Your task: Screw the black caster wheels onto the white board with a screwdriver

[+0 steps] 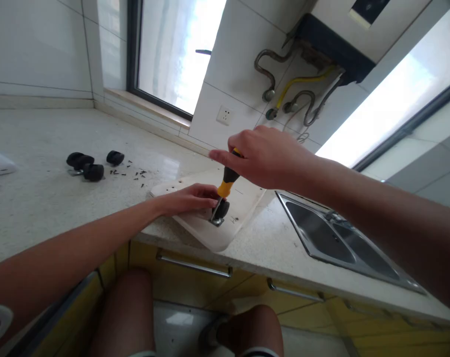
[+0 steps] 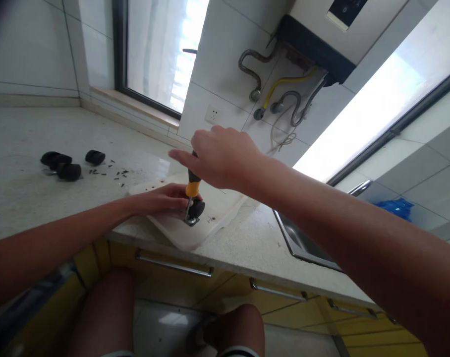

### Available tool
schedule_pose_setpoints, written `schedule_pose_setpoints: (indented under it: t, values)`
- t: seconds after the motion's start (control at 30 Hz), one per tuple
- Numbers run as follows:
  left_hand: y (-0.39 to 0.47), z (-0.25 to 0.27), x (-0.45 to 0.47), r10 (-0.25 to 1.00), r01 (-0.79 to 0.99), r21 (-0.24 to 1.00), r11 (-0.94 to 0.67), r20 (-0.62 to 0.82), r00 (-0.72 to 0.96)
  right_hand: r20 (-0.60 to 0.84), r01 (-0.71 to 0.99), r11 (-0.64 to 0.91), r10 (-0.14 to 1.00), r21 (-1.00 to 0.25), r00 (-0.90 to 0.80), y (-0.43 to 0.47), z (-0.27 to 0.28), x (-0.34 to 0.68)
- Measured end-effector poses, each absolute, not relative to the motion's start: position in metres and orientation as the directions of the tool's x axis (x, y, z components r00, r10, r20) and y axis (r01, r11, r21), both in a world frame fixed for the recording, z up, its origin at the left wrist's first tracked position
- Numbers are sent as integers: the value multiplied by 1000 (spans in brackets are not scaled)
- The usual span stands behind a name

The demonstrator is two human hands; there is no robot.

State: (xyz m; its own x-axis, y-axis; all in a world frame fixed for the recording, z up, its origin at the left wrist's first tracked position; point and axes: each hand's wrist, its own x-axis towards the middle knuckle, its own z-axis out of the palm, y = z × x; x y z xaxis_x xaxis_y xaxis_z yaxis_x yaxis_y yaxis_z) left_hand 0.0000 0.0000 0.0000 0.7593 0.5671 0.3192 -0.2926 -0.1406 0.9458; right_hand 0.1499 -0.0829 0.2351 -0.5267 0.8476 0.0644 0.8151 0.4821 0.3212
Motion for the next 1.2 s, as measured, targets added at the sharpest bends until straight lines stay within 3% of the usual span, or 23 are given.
schedule_pose_setpoints:
  t: [0.13,0.27,0.43,0.57,0.7,0.83,1.0,1.1,1.2]
  values:
    - [1,-1,-1,579,-283,951,-121,299,759,-38,805,535,838,257,-544,-79,237,148]
    - [1,-2,-1,568,-276,954,-115,291,770,11,822,452,874,347,-485,-76,239,148]
    - [2,-2,-1,572,-276,952,-132,300,763,-115,783,579,814,227,-569,-74,242,147]
    - [2,-1,-1,574,-269,954,-136,297,763,-18,799,503,850,329,-527,-76,242,146]
    - [1,-1,-1,566,-288,947,-140,315,762,-131,773,617,787,151,-603,-79,243,147]
    - [0,-1,-1,566,-287,950,-126,306,766,-20,798,504,849,331,-528,-77,242,148]
    - [1,-2,0,576,-282,953,-110,292,763,-115,780,573,818,252,-564,-75,244,149]
    - [2,-2,0,576,-284,953,-107,292,764,-42,791,502,852,350,-522,-75,245,150]
    - [2,-1,0,572,-294,950,-110,302,763,-92,774,593,803,222,-589,-76,244,150]
